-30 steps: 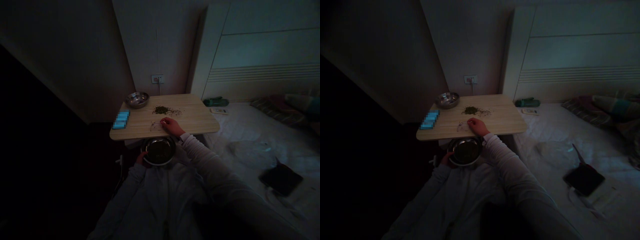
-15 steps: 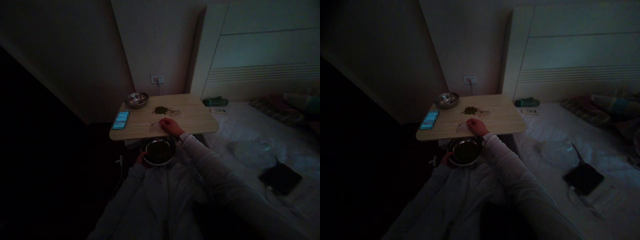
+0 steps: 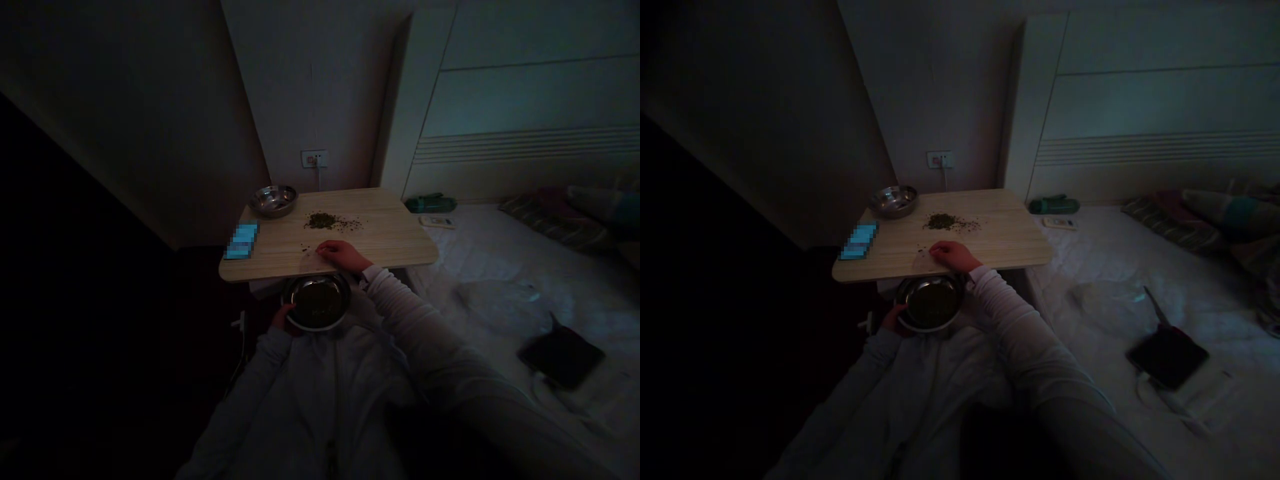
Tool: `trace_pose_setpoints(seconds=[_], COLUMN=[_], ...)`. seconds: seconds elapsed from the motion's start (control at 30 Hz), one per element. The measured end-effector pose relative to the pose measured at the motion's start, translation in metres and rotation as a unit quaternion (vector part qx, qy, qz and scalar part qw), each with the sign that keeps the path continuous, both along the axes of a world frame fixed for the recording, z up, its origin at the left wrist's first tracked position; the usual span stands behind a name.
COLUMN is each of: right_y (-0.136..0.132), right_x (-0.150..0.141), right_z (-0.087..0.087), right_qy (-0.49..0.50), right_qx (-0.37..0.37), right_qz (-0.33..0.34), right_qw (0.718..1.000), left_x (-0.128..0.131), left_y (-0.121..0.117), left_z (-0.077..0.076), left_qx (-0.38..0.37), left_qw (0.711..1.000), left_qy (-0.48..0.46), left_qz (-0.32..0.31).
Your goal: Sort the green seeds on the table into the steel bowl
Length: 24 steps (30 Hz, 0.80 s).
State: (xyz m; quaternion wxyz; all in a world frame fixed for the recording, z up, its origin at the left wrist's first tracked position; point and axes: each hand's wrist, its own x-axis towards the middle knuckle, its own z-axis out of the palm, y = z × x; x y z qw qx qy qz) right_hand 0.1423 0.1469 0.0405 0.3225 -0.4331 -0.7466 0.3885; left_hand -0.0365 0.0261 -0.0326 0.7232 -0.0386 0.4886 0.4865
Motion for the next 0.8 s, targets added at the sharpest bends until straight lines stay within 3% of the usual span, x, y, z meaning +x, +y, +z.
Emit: trace_pose_setpoints(seconds=[0.27,0.43,0.8], right_y=[0.0088,0.0078,0.003], right_x=[0.0062,0.0041,0.0042], right_z=[-0.0063,-0.0066,-0.0025], right_qy=[0.057,0.027,0.041], right_qx=[0.048,0.054,0.045], right_qz=[-0.173,-0.167,-0.14], right_qw=[0.982,0.984,0.988], left_x=[-0.0056,-0.0043,-0.0049], left_y=[0.0019,0.0026,0.0025], left_z=[-0.0052,-0.0045,-0.0067], left_qx=[0.0,-0.006,0.006], left_qw=[1.0,0.999,1.0], left_qy=[0.016,0.019,0.002], left_qz=[0.018,0.037,0.007])
